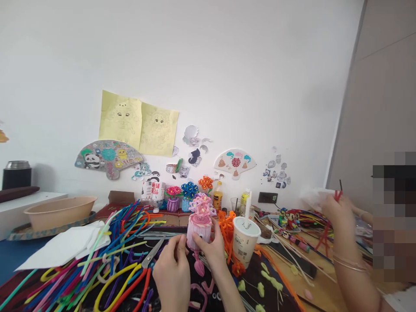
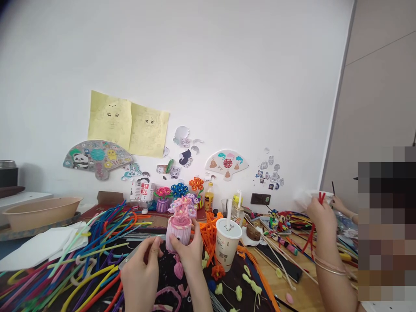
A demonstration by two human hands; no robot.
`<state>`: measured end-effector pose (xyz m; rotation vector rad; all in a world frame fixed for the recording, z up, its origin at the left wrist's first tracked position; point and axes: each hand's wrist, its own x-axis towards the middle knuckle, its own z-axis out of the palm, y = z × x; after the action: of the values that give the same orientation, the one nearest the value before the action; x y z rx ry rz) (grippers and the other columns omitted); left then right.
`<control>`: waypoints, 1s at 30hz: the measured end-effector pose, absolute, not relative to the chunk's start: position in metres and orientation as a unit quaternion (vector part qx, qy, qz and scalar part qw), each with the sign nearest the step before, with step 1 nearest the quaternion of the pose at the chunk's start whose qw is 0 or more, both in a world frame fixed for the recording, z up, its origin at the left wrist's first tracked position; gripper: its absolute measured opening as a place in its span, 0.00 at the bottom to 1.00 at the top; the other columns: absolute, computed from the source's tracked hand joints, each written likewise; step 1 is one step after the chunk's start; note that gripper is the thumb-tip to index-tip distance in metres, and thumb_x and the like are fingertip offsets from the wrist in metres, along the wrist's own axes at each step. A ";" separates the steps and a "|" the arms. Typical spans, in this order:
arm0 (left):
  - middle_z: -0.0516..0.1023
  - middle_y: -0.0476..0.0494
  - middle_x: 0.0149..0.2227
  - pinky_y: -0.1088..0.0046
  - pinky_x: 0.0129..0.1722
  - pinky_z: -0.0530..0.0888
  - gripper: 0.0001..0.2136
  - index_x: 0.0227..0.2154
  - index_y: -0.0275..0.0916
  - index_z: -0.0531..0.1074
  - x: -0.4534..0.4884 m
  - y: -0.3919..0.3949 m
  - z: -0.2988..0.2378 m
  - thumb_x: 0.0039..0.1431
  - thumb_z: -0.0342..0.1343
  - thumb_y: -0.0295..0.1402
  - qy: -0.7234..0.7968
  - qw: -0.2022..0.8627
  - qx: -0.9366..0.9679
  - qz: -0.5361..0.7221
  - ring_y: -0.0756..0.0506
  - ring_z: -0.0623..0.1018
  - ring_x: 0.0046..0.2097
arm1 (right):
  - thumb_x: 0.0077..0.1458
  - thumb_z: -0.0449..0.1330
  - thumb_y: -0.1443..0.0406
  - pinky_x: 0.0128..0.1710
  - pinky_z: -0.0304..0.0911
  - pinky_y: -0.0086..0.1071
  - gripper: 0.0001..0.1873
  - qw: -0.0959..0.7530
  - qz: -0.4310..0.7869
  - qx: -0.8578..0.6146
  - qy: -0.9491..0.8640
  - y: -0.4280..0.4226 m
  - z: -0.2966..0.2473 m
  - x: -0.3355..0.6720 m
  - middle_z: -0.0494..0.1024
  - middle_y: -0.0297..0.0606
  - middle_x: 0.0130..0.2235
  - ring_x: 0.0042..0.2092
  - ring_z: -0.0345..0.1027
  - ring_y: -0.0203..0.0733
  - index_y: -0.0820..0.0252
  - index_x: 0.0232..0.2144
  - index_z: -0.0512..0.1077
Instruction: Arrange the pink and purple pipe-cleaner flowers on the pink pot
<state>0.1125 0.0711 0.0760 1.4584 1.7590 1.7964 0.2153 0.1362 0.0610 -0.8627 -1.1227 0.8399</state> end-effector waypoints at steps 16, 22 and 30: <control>0.67 0.38 0.59 0.62 0.54 0.67 0.26 0.62 0.34 0.54 0.126 0.074 0.069 0.60 0.49 0.31 0.637 0.136 0.604 0.459 0.38 0.69 0.57 | 0.34 0.72 0.61 0.49 0.66 0.41 0.41 0.662 0.436 -0.334 -0.510 0.131 0.064 0.217 0.75 0.45 0.50 0.49 0.71 0.51 0.59 0.52 0.63; 0.66 0.36 0.59 0.62 0.53 0.68 0.25 0.61 0.33 0.55 0.123 0.078 0.062 0.62 0.46 0.33 0.627 0.135 0.589 0.492 0.38 0.69 0.58 | 0.37 0.73 0.58 0.52 0.65 0.43 0.42 0.621 0.522 -0.284 -0.511 0.121 0.068 0.226 0.73 0.45 0.54 0.52 0.69 0.51 0.56 0.56 0.64; 0.67 0.36 0.58 0.60 0.54 0.68 0.23 0.60 0.32 0.57 0.120 0.081 0.062 0.62 0.45 0.31 0.616 0.135 0.574 0.522 0.38 0.69 0.58 | 0.46 0.68 0.53 0.55 0.62 0.45 0.31 0.588 0.593 -0.232 -0.498 0.124 0.066 0.238 0.69 0.42 0.60 0.58 0.64 0.51 0.53 0.53 0.70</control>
<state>0.1201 0.0813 0.0619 1.6642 1.7859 1.5120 0.2384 0.1244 0.0665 -0.5411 -1.1608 1.3808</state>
